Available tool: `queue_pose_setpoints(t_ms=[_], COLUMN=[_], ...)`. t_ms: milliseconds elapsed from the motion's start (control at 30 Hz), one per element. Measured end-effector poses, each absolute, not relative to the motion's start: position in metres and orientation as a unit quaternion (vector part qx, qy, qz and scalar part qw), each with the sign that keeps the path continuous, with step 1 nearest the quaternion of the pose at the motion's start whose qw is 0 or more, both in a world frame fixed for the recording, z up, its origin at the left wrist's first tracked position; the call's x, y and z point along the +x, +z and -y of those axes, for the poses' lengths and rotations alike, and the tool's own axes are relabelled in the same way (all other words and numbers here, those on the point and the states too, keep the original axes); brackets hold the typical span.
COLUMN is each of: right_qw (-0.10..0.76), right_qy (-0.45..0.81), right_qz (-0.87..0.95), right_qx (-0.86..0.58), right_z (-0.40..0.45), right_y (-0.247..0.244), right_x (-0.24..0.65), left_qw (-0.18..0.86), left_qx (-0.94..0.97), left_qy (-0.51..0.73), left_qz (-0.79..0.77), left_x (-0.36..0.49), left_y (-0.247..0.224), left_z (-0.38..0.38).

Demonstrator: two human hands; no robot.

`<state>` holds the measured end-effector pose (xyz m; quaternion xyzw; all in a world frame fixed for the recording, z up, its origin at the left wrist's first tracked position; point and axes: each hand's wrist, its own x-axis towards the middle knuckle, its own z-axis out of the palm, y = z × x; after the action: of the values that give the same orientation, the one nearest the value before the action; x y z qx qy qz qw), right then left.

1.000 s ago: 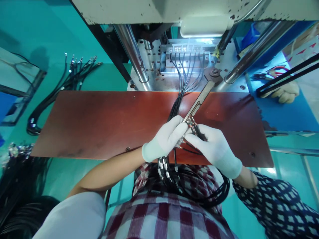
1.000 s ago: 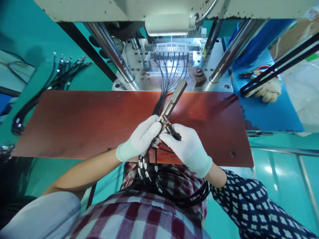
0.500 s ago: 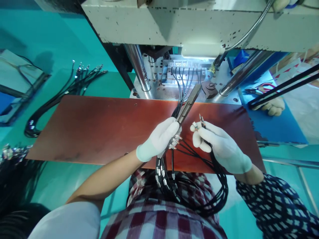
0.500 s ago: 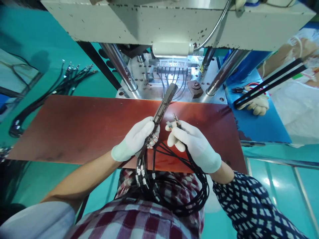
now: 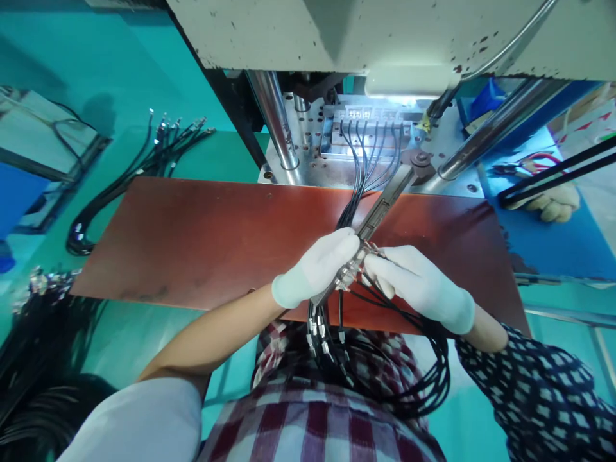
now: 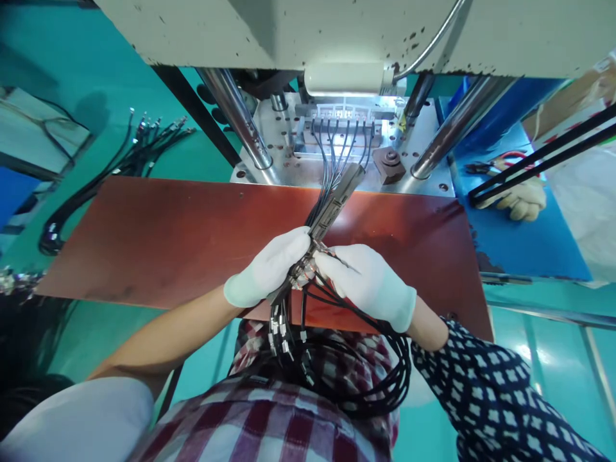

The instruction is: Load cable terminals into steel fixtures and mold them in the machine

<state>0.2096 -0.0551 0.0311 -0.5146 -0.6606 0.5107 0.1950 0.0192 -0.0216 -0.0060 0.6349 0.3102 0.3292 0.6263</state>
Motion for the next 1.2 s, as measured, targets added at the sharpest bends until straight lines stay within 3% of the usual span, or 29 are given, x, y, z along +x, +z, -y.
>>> queue_pose_setpoints(t_ms=[167, 333, 667, 833, 933, 1200], right_qw=[0.163, 0.158, 0.191, 0.292, 0.350, 0.345], right_qy=[0.656, 0.679, 0.527, 0.445, 0.432, 0.454], right_qz=[0.573, 0.562, 0.670, 0.567, 0.526, 0.515], right_qx=[-0.464, -0.445, -0.486, -0.628, -0.643, -0.640], right_z=[0.042, 0.037, 0.048, 0.066, 0.069, 0.061], right_y=[0.021, 0.019, 0.019, 0.028, 0.032, 0.036], right_x=[0.214, 0.212, 0.208, 0.206, 0.207, 0.212], left_qw=[0.622, 0.611, 0.559, 0.571, 0.580, 0.610], left_qx=[0.654, 0.663, 0.697, 0.685, 0.676, 0.653], left_qy=[0.314, 0.308, 0.305, 0.321, 0.327, 0.327], left_qz=[-0.296, -0.303, -0.330, -0.319, -0.315, -0.307], left_x=[0.018, 0.018, 0.020, 0.019, 0.018, 0.018], left_y=[-0.007, -0.009, -0.006, -0.006, -0.007, -0.010], left_z=[0.022, 0.023, 0.027, 0.025, 0.023, 0.022])
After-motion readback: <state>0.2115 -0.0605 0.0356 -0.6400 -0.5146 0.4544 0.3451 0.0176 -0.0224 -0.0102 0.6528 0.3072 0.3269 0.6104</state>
